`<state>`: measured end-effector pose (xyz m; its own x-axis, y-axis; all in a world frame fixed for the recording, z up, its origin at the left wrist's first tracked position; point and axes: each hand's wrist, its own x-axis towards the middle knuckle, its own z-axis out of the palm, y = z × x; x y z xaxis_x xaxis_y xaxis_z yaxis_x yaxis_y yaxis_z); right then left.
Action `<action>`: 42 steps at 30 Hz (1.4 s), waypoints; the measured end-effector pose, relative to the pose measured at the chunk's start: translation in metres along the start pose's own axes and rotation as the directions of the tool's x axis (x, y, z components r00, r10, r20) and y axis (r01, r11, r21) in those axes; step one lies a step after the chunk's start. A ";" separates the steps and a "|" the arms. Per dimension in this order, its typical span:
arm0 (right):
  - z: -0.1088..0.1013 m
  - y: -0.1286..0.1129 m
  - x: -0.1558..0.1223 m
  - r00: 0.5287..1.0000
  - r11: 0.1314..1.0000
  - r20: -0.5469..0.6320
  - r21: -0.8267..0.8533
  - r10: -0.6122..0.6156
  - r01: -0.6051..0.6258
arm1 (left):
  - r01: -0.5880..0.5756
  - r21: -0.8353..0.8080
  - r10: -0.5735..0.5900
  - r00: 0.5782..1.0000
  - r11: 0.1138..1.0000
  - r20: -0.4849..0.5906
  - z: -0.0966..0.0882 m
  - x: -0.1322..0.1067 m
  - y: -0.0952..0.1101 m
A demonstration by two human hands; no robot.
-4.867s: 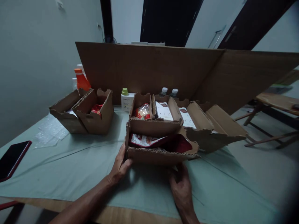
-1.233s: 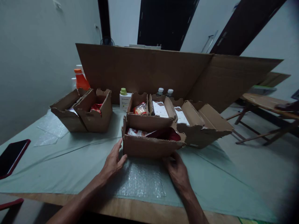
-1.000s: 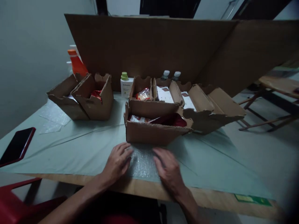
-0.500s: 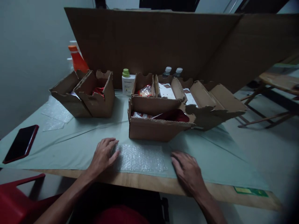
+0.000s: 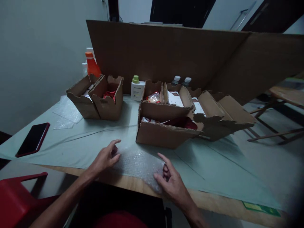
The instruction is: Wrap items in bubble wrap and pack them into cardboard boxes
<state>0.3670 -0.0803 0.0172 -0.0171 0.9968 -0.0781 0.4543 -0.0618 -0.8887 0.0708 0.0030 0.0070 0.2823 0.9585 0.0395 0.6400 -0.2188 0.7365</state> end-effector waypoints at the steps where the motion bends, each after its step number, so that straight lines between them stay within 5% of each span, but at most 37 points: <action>1: 0.009 -0.008 -0.004 0.998 0.999 0.055 0.052 0.011 -0.014 | -0.029 0.039 0.028 0.999 0.999 0.023 -0.012 0.008 0.001; 5: 0.048 -0.027 -0.006 0.980 0.995 0.194 0.085 0.034 -0.051 | -0.157 0.319 0.115 0.982 0.935 0.147 -0.041 0.058 0.011; 9: 0.075 -0.029 -0.001 0.953 0.993 0.298 0.088 0.049 -0.079 | -0.203 0.422 0.168 0.978 0.883 0.120 -0.038 0.089 0.012; 13: 0.081 -0.025 0.001 0.928 0.959 0.358 0.212 0.101 -0.186 | -0.302 0.210 0.307 0.952 0.930 0.008 -0.033 0.031 0.002; 17: 0.082 -0.027 0.007 0.923 0.921 0.371 0.314 0.104 -0.230 | -0.396 0.022 0.387 0.907 0.918 0.166 -0.022 -0.059 0.002; 19: 0.084 -0.032 0.012 0.930 0.917 0.359 0.343 0.075 -0.206 | -0.366 0.053 0.357 0.925 0.929 0.130 -0.007 -0.079 0.004; 25: 0.076 -0.035 0.018 0.984 0.943 0.167 0.333 -0.064 0.005 | -0.049 0.033 0.055 0.980 0.998 -0.189 0.018 -0.050 -0.007; 27: 0.070 -0.030 0.020 0.981 0.971 0.047 0.157 -0.190 0.180 | 0.036 -0.008 -0.037 0.981 0.999 -0.188 0.017 -0.040 -0.011; 29: 0.068 -0.025 0.025 0.924 0.921 0.038 -0.076 -0.380 0.382 | 0.069 -0.006 -0.069 0.983 0.998 -0.172 0.018 -0.035 -0.015; 32: 0.074 -0.020 0.041 0.815 0.742 0.201 -0.340 -0.543 0.578 | 0.073 0.095 -0.053 0.980 0.993 -0.194 0.022 -0.035 -0.018; 35: 0.084 -0.018 0.059 0.780 0.618 0.321 -0.480 -0.537 0.623 | 0.048 0.216 0.009 0.966 0.975 -0.258 0.024 -0.038 -0.016; 38: 0.088 -0.018 0.067 0.770 0.584 0.324 -0.509 -0.550 0.632 | -0.071 0.266 0.154 0.940 0.961 -0.305 0.022 -0.044 -0.010; 42: 0.082 -0.028 0.061 0.783 0.649 0.343 -0.438 -0.519 0.622 | -0.226 0.253 0.283 0.934 0.941 -0.219 0.019 -0.056 -0.004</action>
<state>0.2800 -0.0215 0.0001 -0.5543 0.7954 0.2451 0.6743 0.6018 -0.4279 0.0659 -0.0533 -0.0109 0.2883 0.8730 0.3933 0.7189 -0.4687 0.5133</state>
